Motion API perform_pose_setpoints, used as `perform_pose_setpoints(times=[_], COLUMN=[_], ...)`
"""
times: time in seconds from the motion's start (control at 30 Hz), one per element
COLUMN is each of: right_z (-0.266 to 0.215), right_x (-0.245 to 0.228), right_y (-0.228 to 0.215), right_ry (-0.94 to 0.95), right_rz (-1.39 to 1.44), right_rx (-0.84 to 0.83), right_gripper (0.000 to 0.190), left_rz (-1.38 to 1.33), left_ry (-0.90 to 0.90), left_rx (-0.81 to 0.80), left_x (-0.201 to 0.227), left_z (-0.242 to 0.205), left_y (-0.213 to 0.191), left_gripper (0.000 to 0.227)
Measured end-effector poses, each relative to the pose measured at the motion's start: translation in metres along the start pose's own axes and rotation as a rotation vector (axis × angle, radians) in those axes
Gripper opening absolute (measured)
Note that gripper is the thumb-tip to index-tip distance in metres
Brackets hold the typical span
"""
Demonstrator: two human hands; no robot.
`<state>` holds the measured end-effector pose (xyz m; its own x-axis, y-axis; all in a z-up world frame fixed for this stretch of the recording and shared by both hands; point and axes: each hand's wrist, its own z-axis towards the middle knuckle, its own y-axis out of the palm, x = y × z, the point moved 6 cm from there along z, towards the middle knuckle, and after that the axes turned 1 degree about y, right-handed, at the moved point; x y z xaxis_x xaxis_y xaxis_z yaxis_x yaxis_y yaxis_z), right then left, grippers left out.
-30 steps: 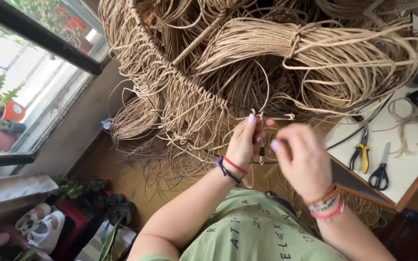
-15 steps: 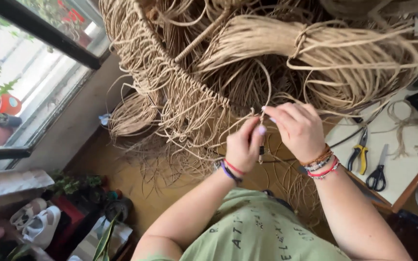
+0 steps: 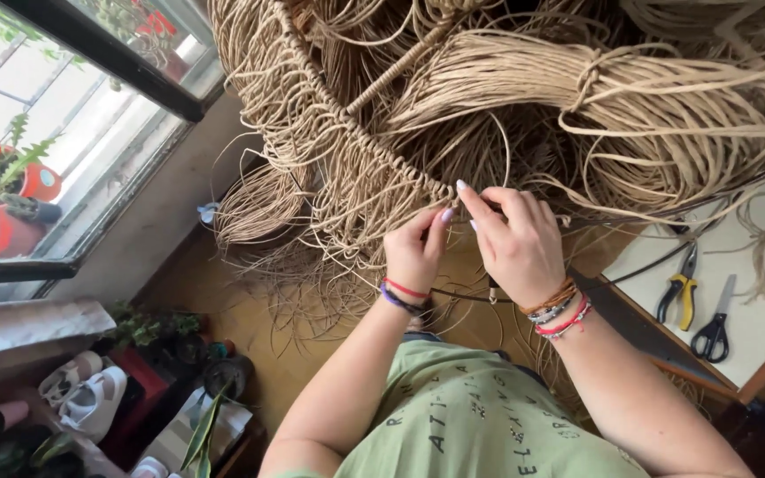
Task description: Weaving rattan strips into a large circular frame to create a furniture piece or decorative item.
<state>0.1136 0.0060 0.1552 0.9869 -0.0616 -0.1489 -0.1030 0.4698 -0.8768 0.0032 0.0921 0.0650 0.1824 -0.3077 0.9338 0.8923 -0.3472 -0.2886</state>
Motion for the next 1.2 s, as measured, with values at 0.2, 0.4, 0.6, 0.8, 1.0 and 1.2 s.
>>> perform_pose_setpoints(times=[0.2, 0.4, 0.6, 0.8, 1.0, 1.2], right_z=[-0.006, -0.015, -0.019, -0.070, -0.200, -0.357], right_x=[0.005, 0.009, -0.003, -0.018, 0.043, 0.081], right_y=[0.006, 0.015, 0.005, -0.025, -0.064, -0.130], right_ry=[-0.011, -0.012, 0.023, 0.080, 0.355, 0.592], right_rz=[-0.050, -0.072, -0.025, 0.037, 0.128, -0.041], right_rx=[-0.022, -0.034, -0.085, -0.075, -0.064, -0.081], right_gripper=[0.052, 0.055, 0.069, 0.067, 0.055, 0.062], left_rz=[0.199, 1.103, 1.041, 0.965, 0.685, 0.310], left_ry=[-0.217, 0.025, 0.092, -0.067, 0.494, 0.572], left_rx=[-0.449, -0.509, -0.676, -0.487, 0.018, -0.511], left_x=[-0.068, -0.043, -0.070, -0.042, 0.091, 0.133], left_z=[-0.033, -0.019, -0.038, -0.040, -0.061, -0.173], left_y=[-0.040, -0.103, -0.092, -0.081, -0.039, 0.122], left_gripper=[0.025, 0.025, 0.033, 0.056, 0.025, 0.019])
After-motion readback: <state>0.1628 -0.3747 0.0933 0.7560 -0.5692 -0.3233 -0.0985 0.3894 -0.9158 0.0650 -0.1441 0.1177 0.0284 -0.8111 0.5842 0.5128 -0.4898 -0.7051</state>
